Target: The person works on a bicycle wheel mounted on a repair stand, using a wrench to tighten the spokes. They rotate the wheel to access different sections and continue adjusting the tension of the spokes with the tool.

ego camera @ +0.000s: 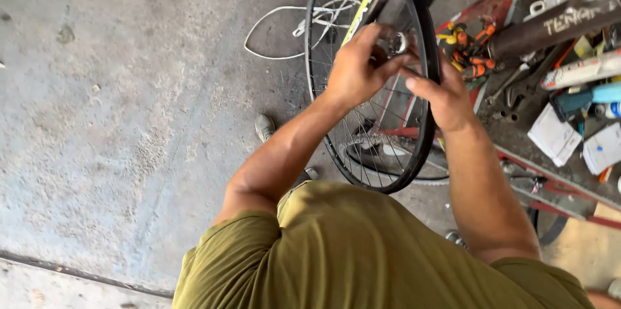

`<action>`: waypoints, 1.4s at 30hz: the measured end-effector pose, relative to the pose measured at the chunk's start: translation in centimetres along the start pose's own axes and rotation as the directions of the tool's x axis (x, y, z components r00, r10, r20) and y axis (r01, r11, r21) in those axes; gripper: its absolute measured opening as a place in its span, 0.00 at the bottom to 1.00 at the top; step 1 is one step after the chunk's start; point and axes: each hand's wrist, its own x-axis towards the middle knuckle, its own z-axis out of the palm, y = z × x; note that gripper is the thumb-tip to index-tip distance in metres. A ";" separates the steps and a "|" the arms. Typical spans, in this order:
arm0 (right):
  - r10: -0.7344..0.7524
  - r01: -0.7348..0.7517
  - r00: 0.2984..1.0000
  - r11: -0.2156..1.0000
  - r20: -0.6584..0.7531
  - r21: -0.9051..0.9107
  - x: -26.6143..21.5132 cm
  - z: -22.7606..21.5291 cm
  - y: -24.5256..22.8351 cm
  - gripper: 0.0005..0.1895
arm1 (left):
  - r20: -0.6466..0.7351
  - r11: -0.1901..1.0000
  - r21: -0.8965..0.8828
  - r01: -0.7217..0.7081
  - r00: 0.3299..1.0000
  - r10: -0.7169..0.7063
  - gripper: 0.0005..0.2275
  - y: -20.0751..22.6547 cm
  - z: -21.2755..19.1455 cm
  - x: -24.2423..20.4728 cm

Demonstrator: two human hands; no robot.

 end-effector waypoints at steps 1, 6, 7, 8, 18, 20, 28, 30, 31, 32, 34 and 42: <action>-0.004 0.004 1.000 1.000 0.014 -0.004 -0.1 -0.1 0.3 0.32 | -0.015 1.000 0.003 -0.002 1.000 0.002 0.19 -0.5 0.2 0.3; -0.039 0.037 0.999 0.996 -0.027 -0.078 -1.0 -0.6 1.2 0.30 | -0.052 0.994 -0.069 -0.090 0.995 0.086 0.17 -1.8 1.8 0.9; -0.039 0.037 0.999 0.996 -0.032 -0.077 -1.1 -0.6 1.3 0.30 | -0.047 0.993 -0.070 -0.090 0.995 0.087 0.17 -1.7 1.8 1.1; -0.063 0.056 0.996 0.991 -0.056 -0.121 -1.4 -0.5 1.5 0.28 | -0.047 0.991 -0.068 -0.111 0.993 0.108 0.17 -1.6 1.7 1.0; 0.024 -0.032 0.999 0.977 -0.044 -0.209 -2.5 -0.2 0.8 0.42 | 0.107 0.997 0.058 -0.046 0.993 0.039 0.07 -1.2 1.2 3.7; 0.026 -0.026 1.000 0.987 -0.003 -0.160 -1.9 -0.7 1.1 0.42 | 0.229 0.997 -0.068 -0.034 0.972 0.049 0.06 -1.0 0.5 3.9; -0.064 0.045 0.990 0.987 -0.124 -0.155 -1.8 -2.2 3.4 0.45 | 0.150 0.806 -0.589 0.062 0.988 0.034 0.12 -0.4 1.4 -1.0; -0.190 0.092 0.962 0.902 -0.195 -0.422 -2.7 -3.2 4.8 0.39 | 0.000 0.940 -0.320 -0.121 0.992 0.128 0.11 -0.7 1.4 -1.3; -0.174 0.072 0.962 0.904 -0.209 -0.421 -3.8 -2.4 4.4 0.39 | 0.014 0.938 -0.331 -0.105 0.993 0.116 0.11 -1.2 1.9 -1.5; -0.244 0.075 0.932 0.854 -0.268 -0.515 -3.9 -1.9 3.9 0.30 | 0.018 0.978 -0.143 -0.150 0.988 0.154 0.10 -1.8 2.1 -0.9; -0.325 0.078 0.893 0.793 -0.310 -0.604 -4.2 -1.1 3.7 0.21 | 0.024 0.979 0.057 -0.197 0.980 0.196 0.10 -3.3 2.8 -0.4; -0.166 0.042 0.962 0.874 -0.217 -0.484 -5.0 1.4 -1.1 0.33 | 0.245 0.966 -0.164 -0.200 0.940 0.236 0.07 -2.3 1.3 -4.1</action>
